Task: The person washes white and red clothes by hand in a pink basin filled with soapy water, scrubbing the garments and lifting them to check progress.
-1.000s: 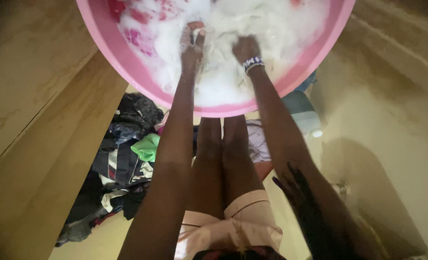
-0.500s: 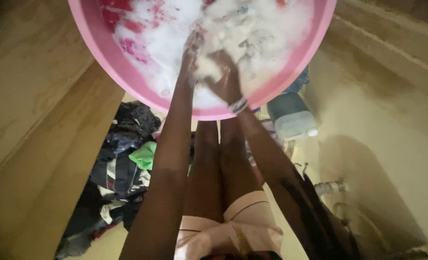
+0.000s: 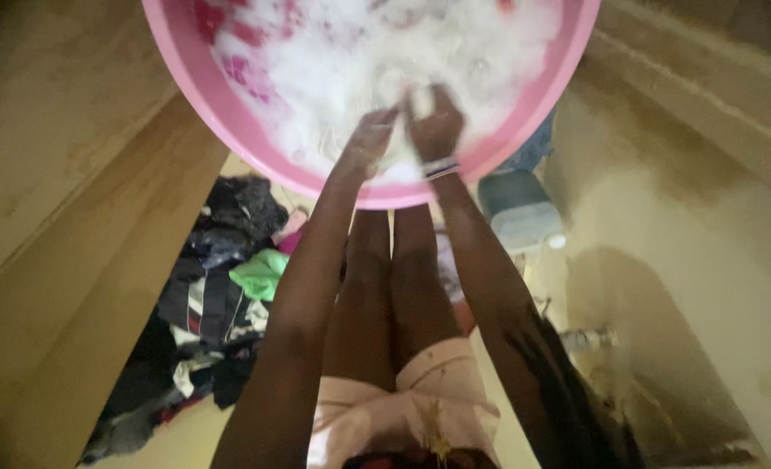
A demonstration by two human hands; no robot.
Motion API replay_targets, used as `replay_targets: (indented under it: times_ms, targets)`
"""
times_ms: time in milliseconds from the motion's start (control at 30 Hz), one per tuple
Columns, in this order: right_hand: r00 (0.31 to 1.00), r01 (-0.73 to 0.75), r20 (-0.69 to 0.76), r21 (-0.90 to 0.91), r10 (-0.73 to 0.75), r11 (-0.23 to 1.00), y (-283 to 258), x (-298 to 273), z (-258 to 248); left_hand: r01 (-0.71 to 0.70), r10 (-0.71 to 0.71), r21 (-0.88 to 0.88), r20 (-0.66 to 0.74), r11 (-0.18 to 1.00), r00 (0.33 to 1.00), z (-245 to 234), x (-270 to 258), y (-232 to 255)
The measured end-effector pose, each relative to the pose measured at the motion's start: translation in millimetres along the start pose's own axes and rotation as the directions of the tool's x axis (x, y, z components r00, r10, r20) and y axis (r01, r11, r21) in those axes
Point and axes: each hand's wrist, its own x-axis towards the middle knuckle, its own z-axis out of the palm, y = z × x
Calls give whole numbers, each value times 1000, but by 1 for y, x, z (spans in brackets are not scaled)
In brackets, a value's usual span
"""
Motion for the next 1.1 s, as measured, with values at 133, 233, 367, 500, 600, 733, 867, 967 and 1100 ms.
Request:
replay_targets:
  times_ms: [133,233,367,500,600,733,867,967,1100]
  targets:
    - [902,-403,246,181,356,897,98,63,-28,-289,242,-277,-193,916,951,-40,17,-10]
    - [966,-107,254,229,47,968,118,68,-31,-532,417,-307,-368,789,831,-75,41,-14]
    - [980,157,85,208,-178,965,95,65,21,-672,659,114,-369,732,655,-78,70,0]
    - [822,383,372,200,-431,902,58,19,80,-735,845,419,-307,533,438,-56,82,-15]
    - [745,72,627,263,-227,962,70,17,97,-649,770,416,-323,637,550,-55,93,-25]
    - [757,-122,642,-40,119,992,68,-4,132,-607,732,411,-328,680,597,-52,124,-49]
    - [877,289,313,261,-364,921,84,-18,133,-718,849,455,-326,526,416,-48,141,-64]
    - [871,-300,423,58,248,952,86,23,120,-688,735,262,-281,677,617,-50,111,-50]
    - [960,-56,259,559,-111,827,21,-19,53,-569,519,-387,-236,725,822,-30,75,-12]
